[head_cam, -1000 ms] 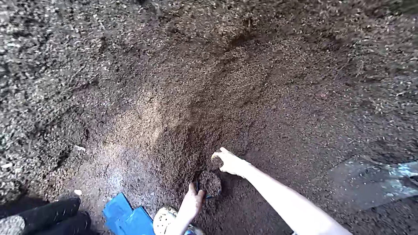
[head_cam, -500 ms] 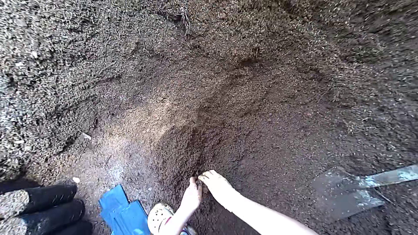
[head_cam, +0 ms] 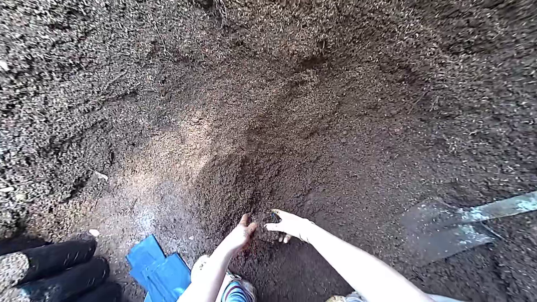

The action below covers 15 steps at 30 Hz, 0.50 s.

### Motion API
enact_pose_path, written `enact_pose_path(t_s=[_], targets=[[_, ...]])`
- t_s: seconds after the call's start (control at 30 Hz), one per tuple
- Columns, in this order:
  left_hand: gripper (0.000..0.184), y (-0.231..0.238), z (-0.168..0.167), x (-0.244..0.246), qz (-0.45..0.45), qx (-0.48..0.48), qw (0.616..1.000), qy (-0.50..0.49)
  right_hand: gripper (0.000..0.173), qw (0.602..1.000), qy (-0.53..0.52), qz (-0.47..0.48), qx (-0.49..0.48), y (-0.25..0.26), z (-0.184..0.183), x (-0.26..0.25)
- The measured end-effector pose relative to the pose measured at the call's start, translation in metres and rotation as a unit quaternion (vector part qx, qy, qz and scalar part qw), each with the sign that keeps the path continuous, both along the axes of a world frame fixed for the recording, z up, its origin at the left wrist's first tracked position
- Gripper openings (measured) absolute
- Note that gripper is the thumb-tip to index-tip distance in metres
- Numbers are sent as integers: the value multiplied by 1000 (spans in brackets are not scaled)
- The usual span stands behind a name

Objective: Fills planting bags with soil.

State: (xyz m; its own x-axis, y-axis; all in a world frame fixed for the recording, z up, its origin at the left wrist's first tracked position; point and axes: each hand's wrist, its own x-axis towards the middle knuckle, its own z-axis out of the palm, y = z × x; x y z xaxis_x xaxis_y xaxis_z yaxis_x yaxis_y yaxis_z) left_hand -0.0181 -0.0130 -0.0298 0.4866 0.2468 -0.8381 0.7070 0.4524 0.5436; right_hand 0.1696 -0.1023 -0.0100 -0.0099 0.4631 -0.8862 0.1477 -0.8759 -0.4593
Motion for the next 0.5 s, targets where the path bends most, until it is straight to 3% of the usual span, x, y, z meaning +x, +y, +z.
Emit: enact_pose_path(t_s=[0.23,0.33,0.4,0.5], targets=[[57,-16,13,17,-91,193,968,128,67,971,-145,179,61,11,6,-4],[54,-20,19,6,21,119,992,34,62,980,-78,165,77,11,8,18],[53,-27,18,-1,130,4,991,-15,73,995,13,101,20,17,13,33],[70,-41,10,-1,140,-110,983,39,85,988,24,142,-48,38,13,30]])
